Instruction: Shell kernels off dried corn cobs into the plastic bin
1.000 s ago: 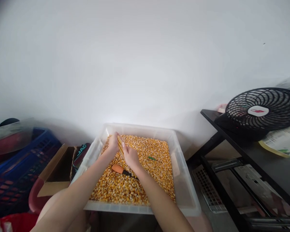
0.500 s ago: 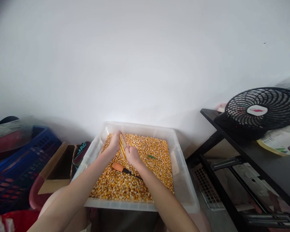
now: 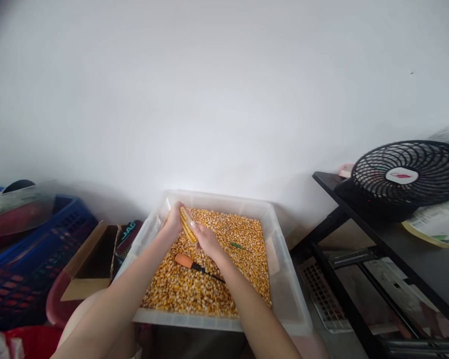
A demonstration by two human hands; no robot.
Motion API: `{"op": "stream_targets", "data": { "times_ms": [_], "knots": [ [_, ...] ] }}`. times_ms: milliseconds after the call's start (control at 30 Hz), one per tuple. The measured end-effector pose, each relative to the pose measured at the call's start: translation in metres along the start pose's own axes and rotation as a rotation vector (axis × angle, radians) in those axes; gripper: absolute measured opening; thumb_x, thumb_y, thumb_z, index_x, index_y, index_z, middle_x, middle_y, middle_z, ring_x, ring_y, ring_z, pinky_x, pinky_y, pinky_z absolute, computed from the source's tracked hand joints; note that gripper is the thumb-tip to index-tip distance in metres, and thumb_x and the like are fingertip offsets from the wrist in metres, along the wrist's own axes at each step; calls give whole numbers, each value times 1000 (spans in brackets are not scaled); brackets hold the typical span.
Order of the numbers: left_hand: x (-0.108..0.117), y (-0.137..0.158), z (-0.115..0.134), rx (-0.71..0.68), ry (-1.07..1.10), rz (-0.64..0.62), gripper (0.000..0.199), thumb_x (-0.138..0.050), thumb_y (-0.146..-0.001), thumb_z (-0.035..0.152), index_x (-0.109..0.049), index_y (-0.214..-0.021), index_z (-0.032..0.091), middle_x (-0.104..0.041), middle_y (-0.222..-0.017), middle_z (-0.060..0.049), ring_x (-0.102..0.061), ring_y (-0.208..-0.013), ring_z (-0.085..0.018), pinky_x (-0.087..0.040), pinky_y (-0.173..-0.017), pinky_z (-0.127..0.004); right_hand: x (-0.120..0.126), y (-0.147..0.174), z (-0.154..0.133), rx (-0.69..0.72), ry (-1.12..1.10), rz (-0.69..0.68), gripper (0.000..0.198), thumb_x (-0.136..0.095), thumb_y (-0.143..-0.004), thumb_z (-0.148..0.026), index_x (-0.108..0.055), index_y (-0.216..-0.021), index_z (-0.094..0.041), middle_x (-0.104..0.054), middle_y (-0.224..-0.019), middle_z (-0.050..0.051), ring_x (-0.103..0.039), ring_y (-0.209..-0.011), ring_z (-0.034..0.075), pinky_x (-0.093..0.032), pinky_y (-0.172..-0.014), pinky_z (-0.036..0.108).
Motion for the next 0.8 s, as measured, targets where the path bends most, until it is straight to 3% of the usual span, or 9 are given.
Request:
{"op": "stream_targets", "data": {
  "times_ms": [133, 333, 433, 567, 800],
  "knots": [
    [6, -6, 5, 22, 26, 8, 16, -46, -71, 26, -42, -57, 18, -43, -45, 2, -41, -37, -9, -34, -39, -20, -4, 2, -4, 117, 67, -31, 43, -40, -88, -57, -59, -97, -20, -52, -61, -4, -48, -48, 10, -38, -48, 21],
    [6, -5, -3, 78, 34, -22, 17, -47, -71, 26, -40, -57, 19, -43, -44, 2, -41, -35, -10, -34, -37, -20, -2, -4, 9, 23, 52, 92, 51, -26, -91, -59, -55, -83, -18, -52, -58, -1, -52, -49, 12, -42, -49, 22],
    [8, -8, -4, 83, 44, -7, 15, -48, -69, 26, -41, -58, 19, -42, -44, 2, -40, -35, -10, -33, -37, -21, -5, -5, 13, -26, -25, 35, 54, -24, -91, -61, -56, -86, -18, -50, -55, -2, -47, -42, 11, -38, -41, 22],
    [13, -17, -2, 76, 80, -9, 14, -47, -69, 27, -40, -58, 20, -42, -44, 2, -41, -36, -11, -34, -37, -22, -8, -2, 8, 17, -67, -51, 43, -45, -86, -57, -54, -106, -20, -54, -64, -4, -48, -44, 10, -39, -41, 20],
    [21, -21, -3, 79, 68, 32, 15, -48, -70, 24, -42, -58, 19, -42, -45, 2, -42, -38, -12, -35, -39, -23, -16, -1, 13, -4, -83, -116, 39, -43, -87, -57, -52, -94, -20, -50, -60, -4, -47, -45, 9, -39, -41, 20]
  ]
}}
Point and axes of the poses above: each hand's wrist, its own y-axis away from the middle knuckle, its own x-axis out of the back of the hand, z = x × y, the point moved 5 cm from there along -y, towards the middle knuckle
